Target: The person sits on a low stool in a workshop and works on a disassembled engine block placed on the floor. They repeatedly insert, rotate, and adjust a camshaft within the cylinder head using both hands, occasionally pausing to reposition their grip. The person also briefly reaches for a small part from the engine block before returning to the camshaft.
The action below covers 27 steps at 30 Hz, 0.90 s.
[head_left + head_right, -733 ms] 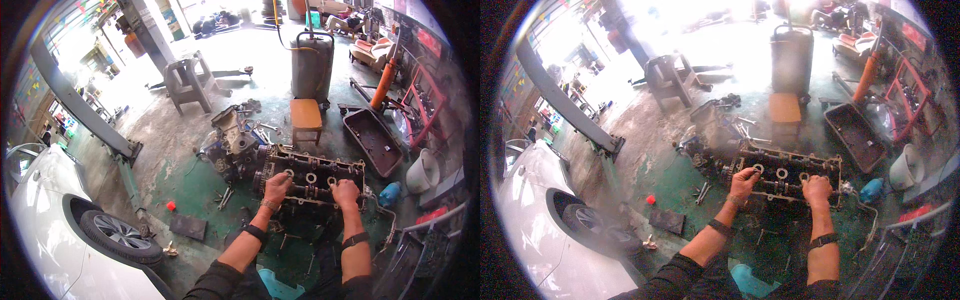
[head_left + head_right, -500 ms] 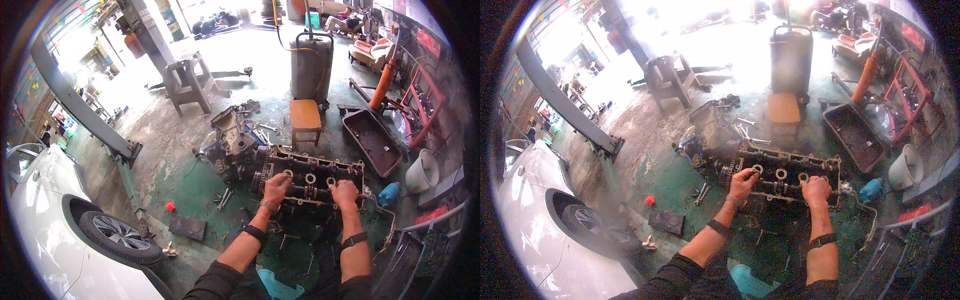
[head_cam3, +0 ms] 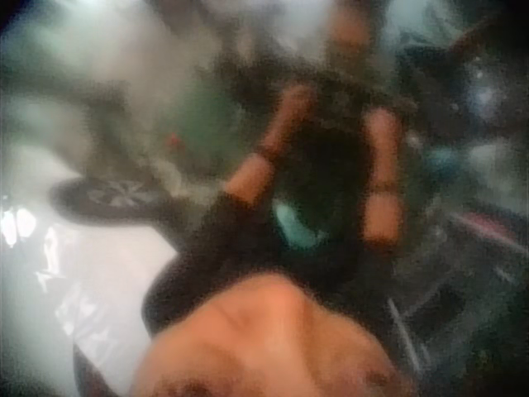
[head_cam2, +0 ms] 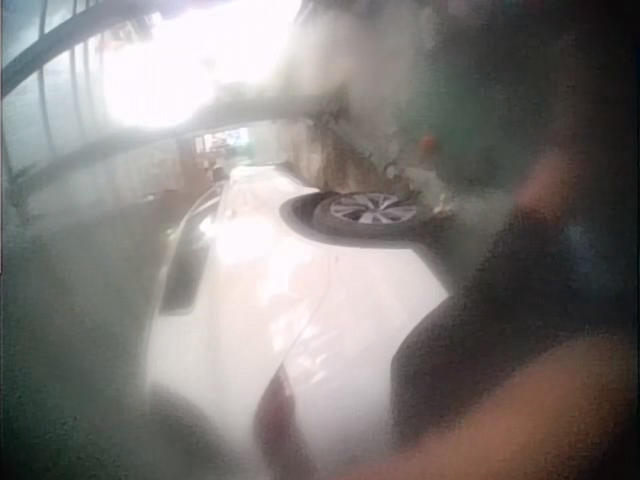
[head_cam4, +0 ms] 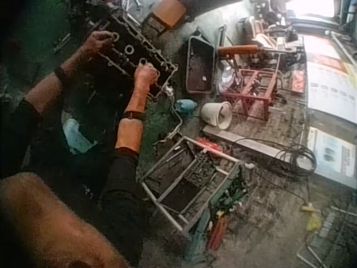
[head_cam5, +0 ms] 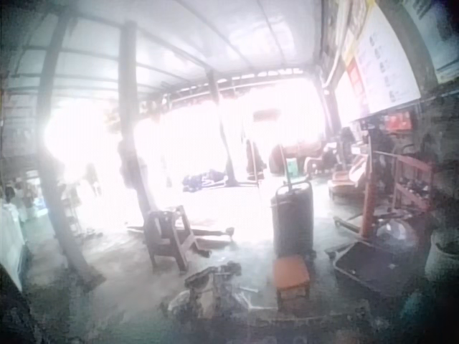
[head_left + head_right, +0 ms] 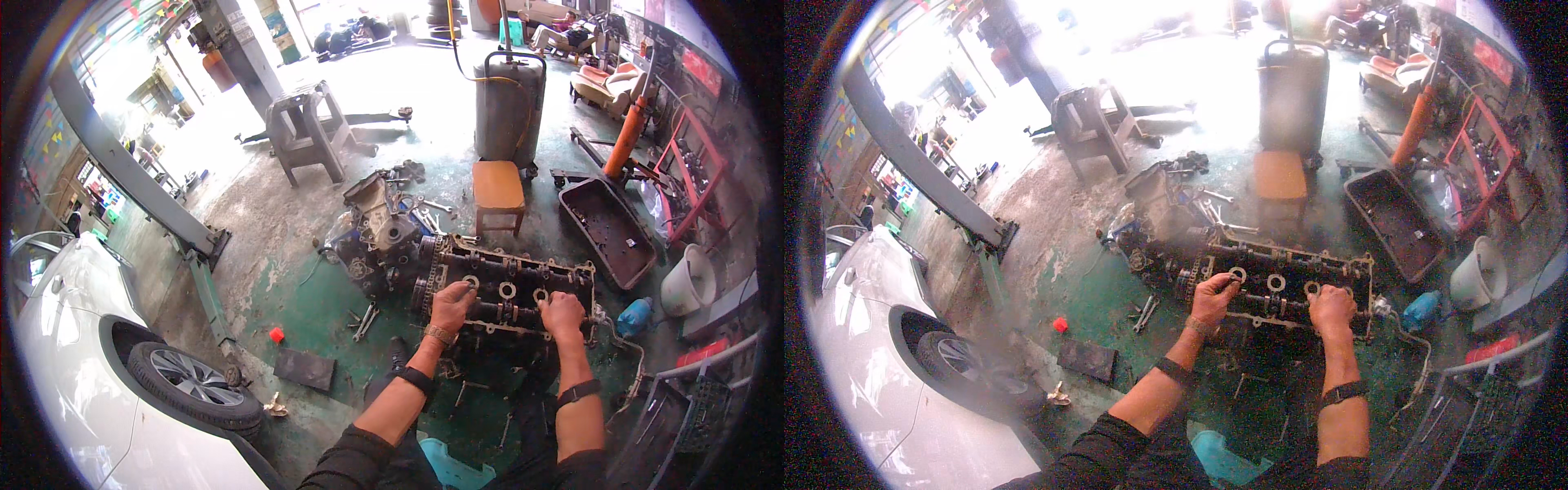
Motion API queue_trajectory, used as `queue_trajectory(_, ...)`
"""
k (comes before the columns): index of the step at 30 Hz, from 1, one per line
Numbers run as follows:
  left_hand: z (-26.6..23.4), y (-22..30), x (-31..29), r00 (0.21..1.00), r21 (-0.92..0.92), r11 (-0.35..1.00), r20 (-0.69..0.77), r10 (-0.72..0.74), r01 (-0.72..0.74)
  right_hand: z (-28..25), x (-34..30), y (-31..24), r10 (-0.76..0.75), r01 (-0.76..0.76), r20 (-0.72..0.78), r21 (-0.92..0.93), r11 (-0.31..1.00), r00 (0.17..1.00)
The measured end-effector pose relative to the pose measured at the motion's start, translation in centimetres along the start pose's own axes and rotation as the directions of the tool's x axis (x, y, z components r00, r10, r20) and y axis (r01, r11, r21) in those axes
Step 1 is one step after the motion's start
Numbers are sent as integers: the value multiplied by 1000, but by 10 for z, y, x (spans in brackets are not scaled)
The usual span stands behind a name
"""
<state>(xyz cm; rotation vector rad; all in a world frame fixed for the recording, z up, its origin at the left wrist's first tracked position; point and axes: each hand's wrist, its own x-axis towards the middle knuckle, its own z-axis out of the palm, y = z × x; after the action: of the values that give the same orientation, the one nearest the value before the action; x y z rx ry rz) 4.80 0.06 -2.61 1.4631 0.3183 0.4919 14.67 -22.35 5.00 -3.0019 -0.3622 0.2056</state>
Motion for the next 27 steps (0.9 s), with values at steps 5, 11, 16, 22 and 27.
queue_trajectory(5,-1,2,-1,1000,51,998,-2,24,-24,-6,-3,-3,6,-6,8,-5,1000,1000)
queue_trajectory(11,-3,-3,2,1000,73,997,3,26,-27,0,0,-3,-45,46,-64,13,999,997)
queue_trajectory(16,-2,1,1,1000,7,1000,17,-26,26,1,0,-3,7,-6,-34,3,1000,999)
queue_trajectory(22,1,7,-1,1000,-43,999,-6,-1,0,-8,-4,-4,1,0,-17,57,998,1000)
queue_trajectory(27,1,6,0,999,-9,999,5,51,-51,-1,-3,-7,-12,13,-31,36,999,999)
